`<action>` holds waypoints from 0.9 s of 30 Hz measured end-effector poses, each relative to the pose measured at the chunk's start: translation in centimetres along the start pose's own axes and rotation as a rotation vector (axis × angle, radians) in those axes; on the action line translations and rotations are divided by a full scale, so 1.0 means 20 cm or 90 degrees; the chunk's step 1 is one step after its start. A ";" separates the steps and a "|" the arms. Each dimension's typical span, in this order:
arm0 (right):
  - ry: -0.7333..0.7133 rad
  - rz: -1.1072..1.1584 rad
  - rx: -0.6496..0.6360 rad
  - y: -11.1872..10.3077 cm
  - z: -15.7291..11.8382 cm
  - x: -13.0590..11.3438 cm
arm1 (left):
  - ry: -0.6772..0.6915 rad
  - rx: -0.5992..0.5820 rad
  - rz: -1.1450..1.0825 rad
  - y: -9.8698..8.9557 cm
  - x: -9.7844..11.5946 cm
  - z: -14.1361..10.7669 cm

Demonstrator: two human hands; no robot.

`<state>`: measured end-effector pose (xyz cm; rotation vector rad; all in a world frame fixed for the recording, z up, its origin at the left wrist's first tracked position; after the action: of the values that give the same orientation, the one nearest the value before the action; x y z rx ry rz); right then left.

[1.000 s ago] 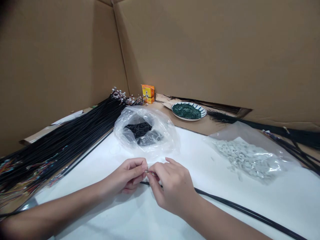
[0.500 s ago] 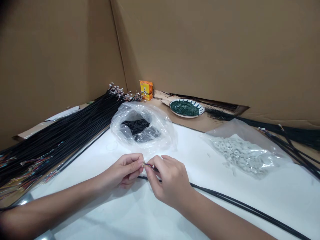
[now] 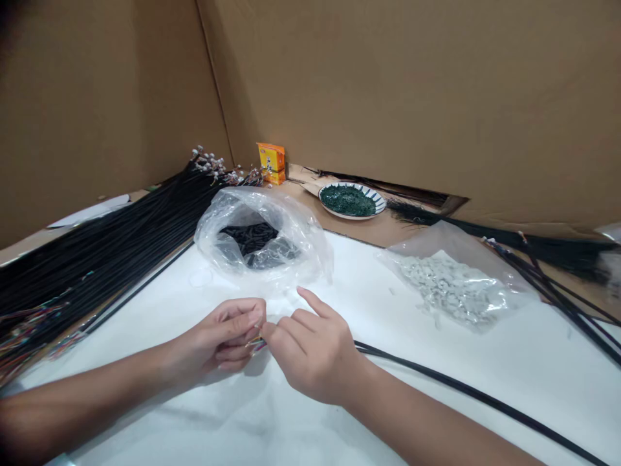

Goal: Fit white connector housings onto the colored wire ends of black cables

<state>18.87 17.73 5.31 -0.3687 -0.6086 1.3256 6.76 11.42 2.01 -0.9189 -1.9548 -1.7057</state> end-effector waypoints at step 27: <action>-0.124 -0.121 0.083 -0.05 0.03 -0.02 | -0.082 -0.051 -0.047 0.00 -0.03 0.01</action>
<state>19.27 16.98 6.21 -0.0739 -0.6980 1.2184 7.21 11.42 1.63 -1.0197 -2.0376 -1.8191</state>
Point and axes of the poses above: each hand's wrist, its own z-axis towards the middle knuckle, its own y-axis out of the palm, x = y × z, the point moved 4 cm from there along z, towards the middle knuckle, and after that the axes turned 14 degrees about -z, right-handed, at the moved point
